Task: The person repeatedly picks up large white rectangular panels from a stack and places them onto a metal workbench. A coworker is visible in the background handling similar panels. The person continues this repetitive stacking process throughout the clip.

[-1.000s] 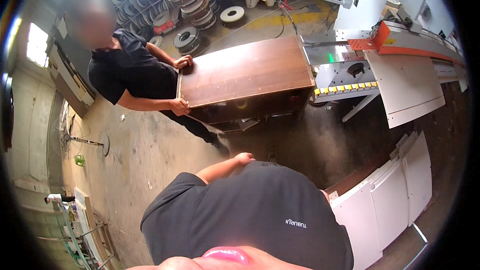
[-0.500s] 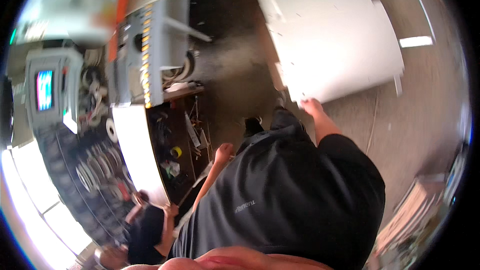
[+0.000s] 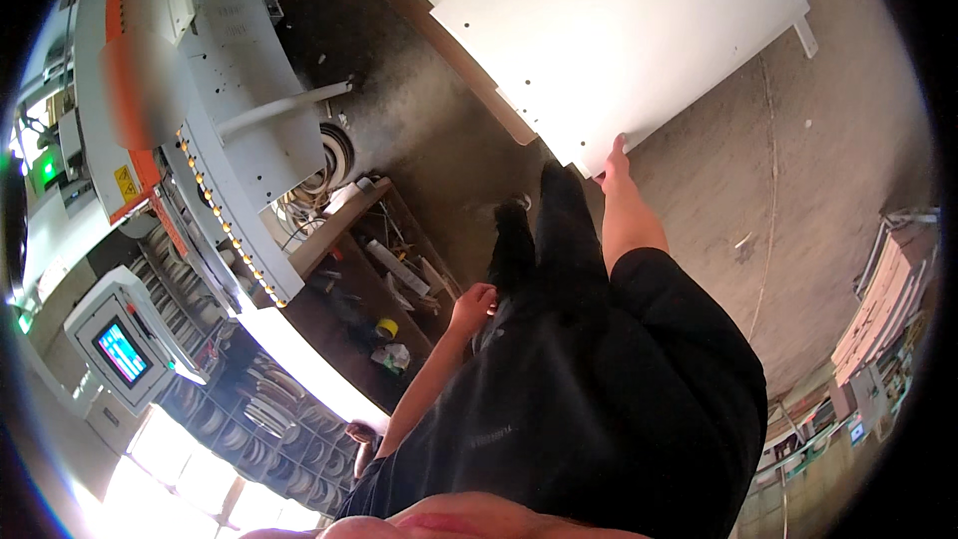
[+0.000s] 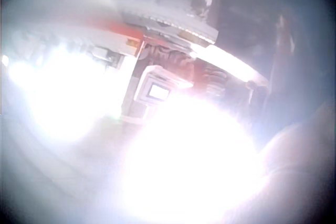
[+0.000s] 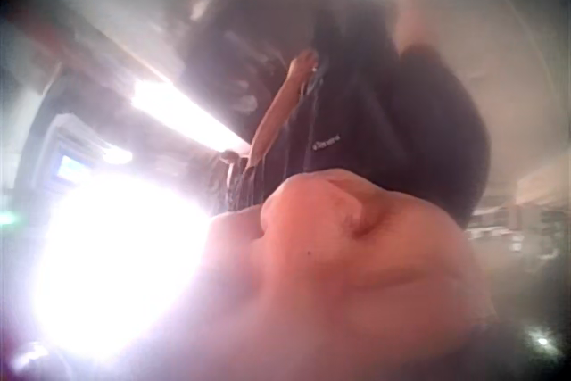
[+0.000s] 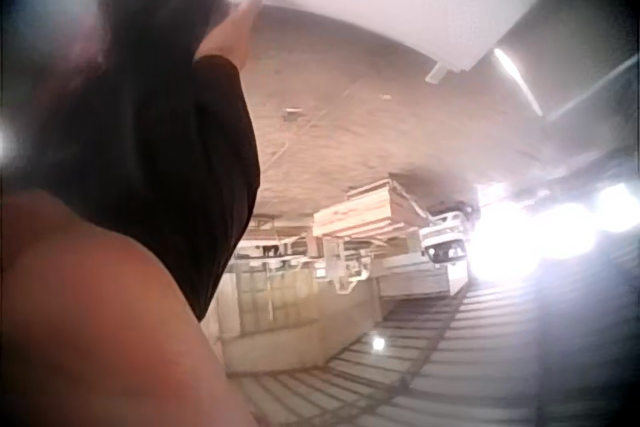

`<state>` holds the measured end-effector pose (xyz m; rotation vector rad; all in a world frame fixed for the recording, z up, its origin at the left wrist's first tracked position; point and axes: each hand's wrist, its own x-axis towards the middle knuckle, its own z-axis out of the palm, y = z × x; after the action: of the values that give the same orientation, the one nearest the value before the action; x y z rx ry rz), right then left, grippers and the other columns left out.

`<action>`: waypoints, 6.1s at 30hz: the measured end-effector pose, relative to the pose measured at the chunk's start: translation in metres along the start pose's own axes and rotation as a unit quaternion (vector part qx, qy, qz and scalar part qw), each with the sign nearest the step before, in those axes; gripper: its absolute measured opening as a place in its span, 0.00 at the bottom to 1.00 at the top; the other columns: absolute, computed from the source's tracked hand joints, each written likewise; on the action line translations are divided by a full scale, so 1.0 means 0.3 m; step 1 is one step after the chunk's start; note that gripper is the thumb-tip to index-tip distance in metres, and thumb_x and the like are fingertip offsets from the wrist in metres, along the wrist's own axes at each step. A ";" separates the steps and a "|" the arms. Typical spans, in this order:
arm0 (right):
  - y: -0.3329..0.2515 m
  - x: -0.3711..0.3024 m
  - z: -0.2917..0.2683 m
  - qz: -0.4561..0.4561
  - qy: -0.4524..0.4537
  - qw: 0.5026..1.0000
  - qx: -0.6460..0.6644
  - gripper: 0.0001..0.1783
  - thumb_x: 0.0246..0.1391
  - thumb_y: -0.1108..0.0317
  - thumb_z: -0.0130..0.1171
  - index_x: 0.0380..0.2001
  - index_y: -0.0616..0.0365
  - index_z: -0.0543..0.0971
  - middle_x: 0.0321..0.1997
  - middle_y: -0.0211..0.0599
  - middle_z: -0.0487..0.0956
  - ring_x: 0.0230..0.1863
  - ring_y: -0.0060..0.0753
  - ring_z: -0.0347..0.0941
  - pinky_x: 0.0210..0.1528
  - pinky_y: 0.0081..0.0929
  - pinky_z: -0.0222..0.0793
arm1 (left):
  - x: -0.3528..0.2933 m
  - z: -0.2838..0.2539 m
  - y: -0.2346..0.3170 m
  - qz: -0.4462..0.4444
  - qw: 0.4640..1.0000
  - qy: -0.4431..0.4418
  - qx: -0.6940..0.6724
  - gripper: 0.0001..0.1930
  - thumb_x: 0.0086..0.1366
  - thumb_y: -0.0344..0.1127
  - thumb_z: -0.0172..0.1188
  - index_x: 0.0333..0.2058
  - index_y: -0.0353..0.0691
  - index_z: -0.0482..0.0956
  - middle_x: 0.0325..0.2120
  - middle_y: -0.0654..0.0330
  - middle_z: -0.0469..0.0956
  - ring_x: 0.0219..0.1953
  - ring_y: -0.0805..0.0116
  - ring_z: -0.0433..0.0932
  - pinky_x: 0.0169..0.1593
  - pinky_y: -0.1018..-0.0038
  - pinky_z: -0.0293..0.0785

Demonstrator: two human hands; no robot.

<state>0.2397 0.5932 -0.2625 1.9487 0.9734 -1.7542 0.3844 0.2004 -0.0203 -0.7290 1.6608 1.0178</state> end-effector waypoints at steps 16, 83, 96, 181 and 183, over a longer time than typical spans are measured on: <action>0.227 0.160 -0.293 -0.101 0.036 0.993 -0.040 0.52 0.54 0.17 0.45 0.57 0.56 0.76 0.48 0.35 0.82 0.43 0.33 0.79 0.35 0.36 0.75 | 0.387 -0.238 0.057 0.054 0.998 -0.031 0.033 0.13 0.71 0.43 0.56 0.39 0.39 0.80 0.25 0.63 0.80 0.25 0.74 0.78 0.33 0.74 0.75; 0.776 -1.505 0.989 -0.262 -0.364 0.789 -0.420 0.35 0.55 0.38 0.60 0.53 0.57 0.77 0.47 0.30 0.82 0.47 0.31 0.80 0.44 0.37 0.78 | -0.777 0.389 -1.214 -0.017 0.669 0.453 -0.589 0.24 0.71 0.52 0.55 0.50 0.34 0.76 0.38 0.52 0.81 0.41 0.59 0.80 0.44 0.62 0.78; 0.729 -1.629 1.196 -0.343 -0.350 0.605 -0.628 0.27 0.59 0.44 0.63 0.46 0.58 0.80 0.38 0.31 0.81 0.33 0.25 0.79 0.28 0.27 0.73 | -0.729 0.142 -0.998 -0.143 0.498 0.532 -0.669 0.26 0.68 0.59 0.60 0.41 0.38 0.78 0.27 0.60 0.76 0.22 0.70 0.73 0.20 0.72 0.65; 0.319 -0.642 -0.826 -0.264 -0.006 0.801 -0.537 0.19 0.61 0.53 0.58 0.42 0.58 0.84 0.37 0.42 0.85 0.41 0.37 0.82 0.47 0.35 0.74 | 1.045 0.114 0.648 0.160 0.944 0.278 -0.073 0.36 0.60 0.65 0.64 0.52 0.35 0.79 0.51 0.48 0.80 0.54 0.49 0.79 0.52 0.60 0.79; 0.320 -0.631 -0.861 -0.256 -0.003 0.808 -0.531 0.19 0.61 0.53 0.58 0.42 0.58 0.84 0.37 0.43 0.85 0.41 0.38 0.82 0.47 0.34 0.74 | 1.039 0.102 0.802 0.046 0.954 0.283 -0.085 0.43 0.56 0.66 0.68 0.56 0.32 0.75 0.57 0.46 0.76 0.56 0.48 0.79 0.54 0.58 0.79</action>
<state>0.4937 0.6466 -0.0520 0.9720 2.0245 -0.9426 0.0998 0.3419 -0.2550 -1.1450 2.1272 1.0907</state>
